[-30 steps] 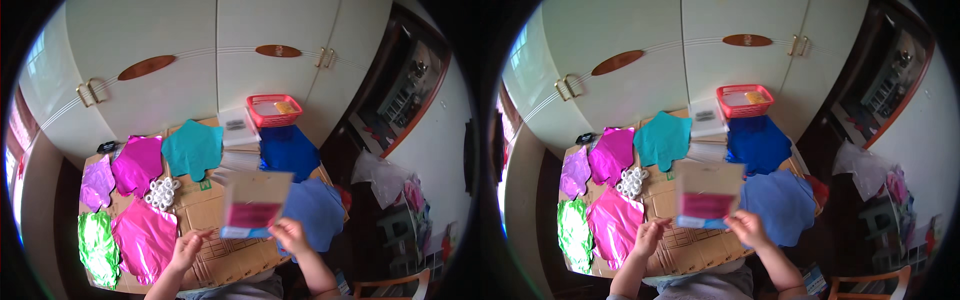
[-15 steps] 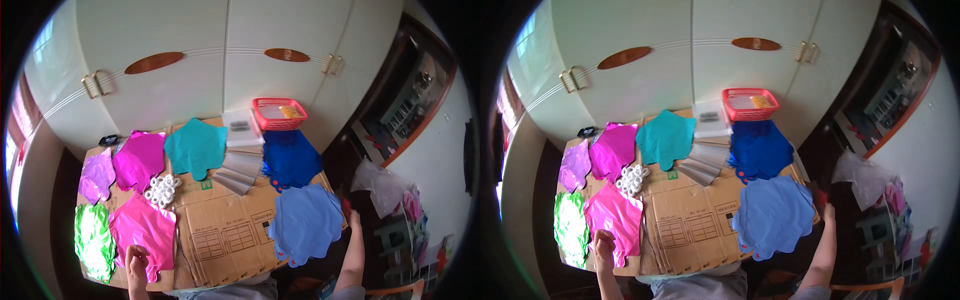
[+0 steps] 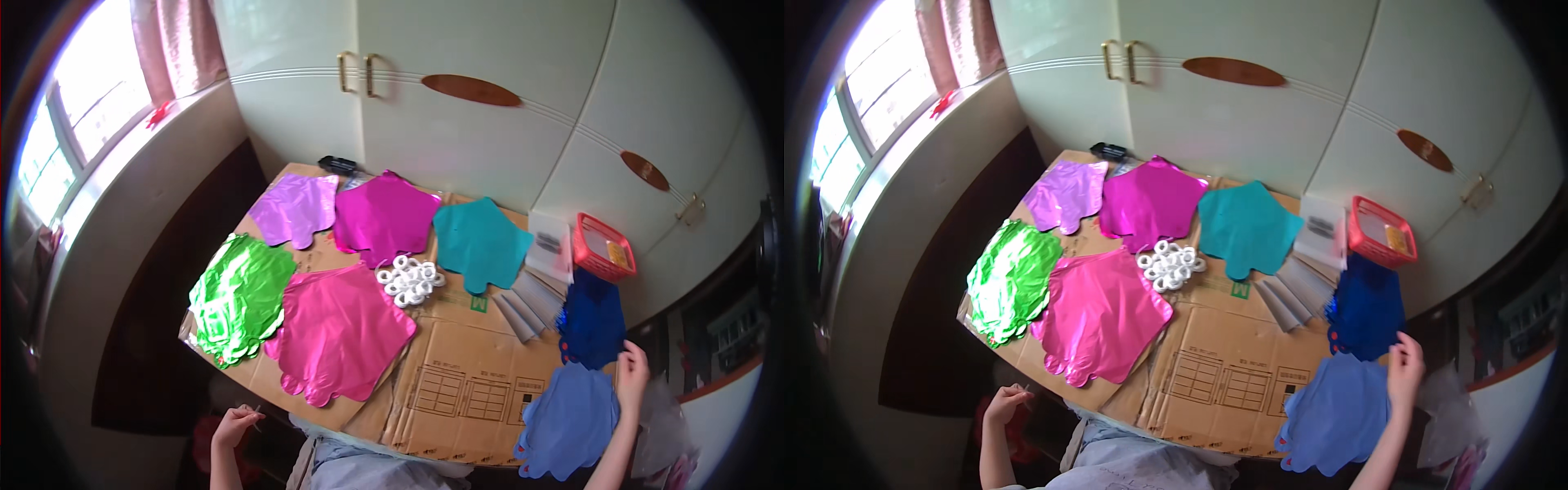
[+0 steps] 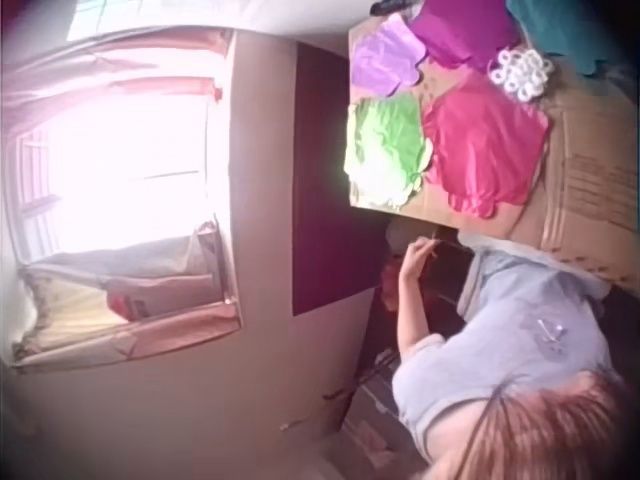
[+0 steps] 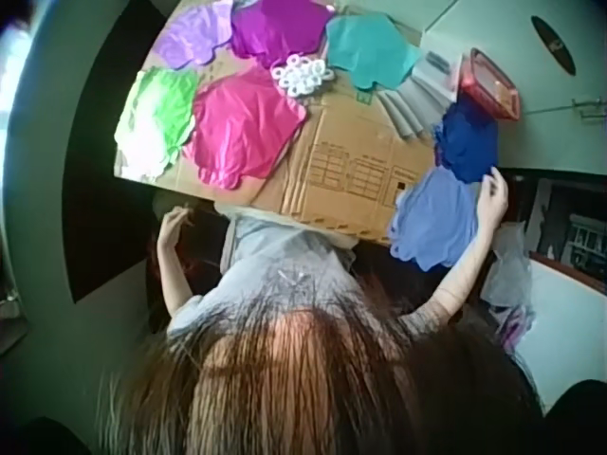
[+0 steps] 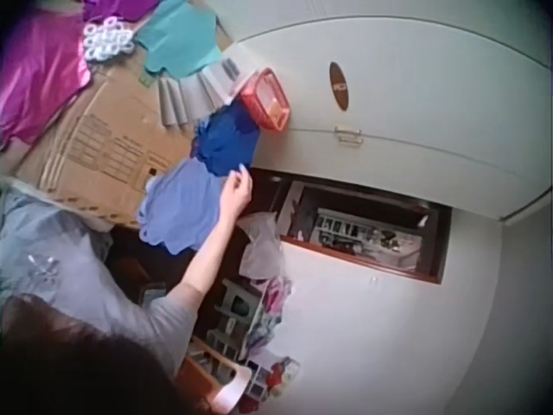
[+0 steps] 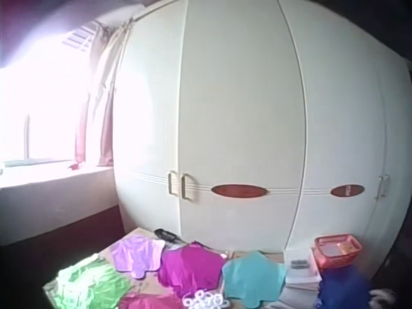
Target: The recorder is folding colorful plastic sheets and placing them into clear plastic sleeves with cardboard inserts.
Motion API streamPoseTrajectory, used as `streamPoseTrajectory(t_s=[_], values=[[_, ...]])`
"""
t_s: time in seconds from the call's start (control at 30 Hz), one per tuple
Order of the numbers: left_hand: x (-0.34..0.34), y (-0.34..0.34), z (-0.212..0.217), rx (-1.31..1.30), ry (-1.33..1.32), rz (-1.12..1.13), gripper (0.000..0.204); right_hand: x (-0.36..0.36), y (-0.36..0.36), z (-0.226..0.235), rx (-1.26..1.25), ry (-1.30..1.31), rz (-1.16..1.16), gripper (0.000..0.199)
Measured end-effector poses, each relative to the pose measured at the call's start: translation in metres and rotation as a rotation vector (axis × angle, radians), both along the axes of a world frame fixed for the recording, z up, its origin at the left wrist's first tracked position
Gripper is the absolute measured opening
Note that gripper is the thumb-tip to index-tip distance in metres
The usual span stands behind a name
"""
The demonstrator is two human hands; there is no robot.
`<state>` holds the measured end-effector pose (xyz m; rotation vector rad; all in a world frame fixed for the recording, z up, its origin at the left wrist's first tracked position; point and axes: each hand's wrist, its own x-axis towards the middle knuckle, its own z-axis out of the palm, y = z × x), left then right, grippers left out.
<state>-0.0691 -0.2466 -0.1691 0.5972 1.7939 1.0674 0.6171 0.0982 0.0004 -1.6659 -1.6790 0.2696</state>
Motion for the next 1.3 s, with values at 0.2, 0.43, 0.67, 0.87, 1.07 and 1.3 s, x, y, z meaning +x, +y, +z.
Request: streamPoseTrajectory(t_s=[0.2,0.43,0.67,0.87,1.07,1.3], values=[[-0.042,-0.093,-0.179,-0.2,0.475,0.68,0.021,-0.276,-0.01,0.008,0.09,-0.068,0.866,0.024],[-0.026,-0.119,-0.271,-0.584,0.327,0.751,0.028,-0.468,-0.084,-0.053,0.161,-0.133,1.163,0.029],[-0.012,-0.118,-0.266,-0.578,-0.078,0.902,0.027,-0.502,-0.095,-0.083,0.228,-0.19,1.12,0.023],[-0.023,-0.13,-0.254,-0.461,-0.298,1.043,0.018,-0.499,-0.094,-0.093,-0.006,0.177,1.129,0.015],[-0.027,-0.076,-0.198,-0.252,-0.526,1.116,0.029,-0.492,-0.086,-0.091,-0.169,0.231,1.046,0.02],[-0.077,-0.066,-0.156,-0.474,0.84,1.115,0.026,-0.493,-0.08,-0.088,-0.213,0.359,1.024,0.02]])
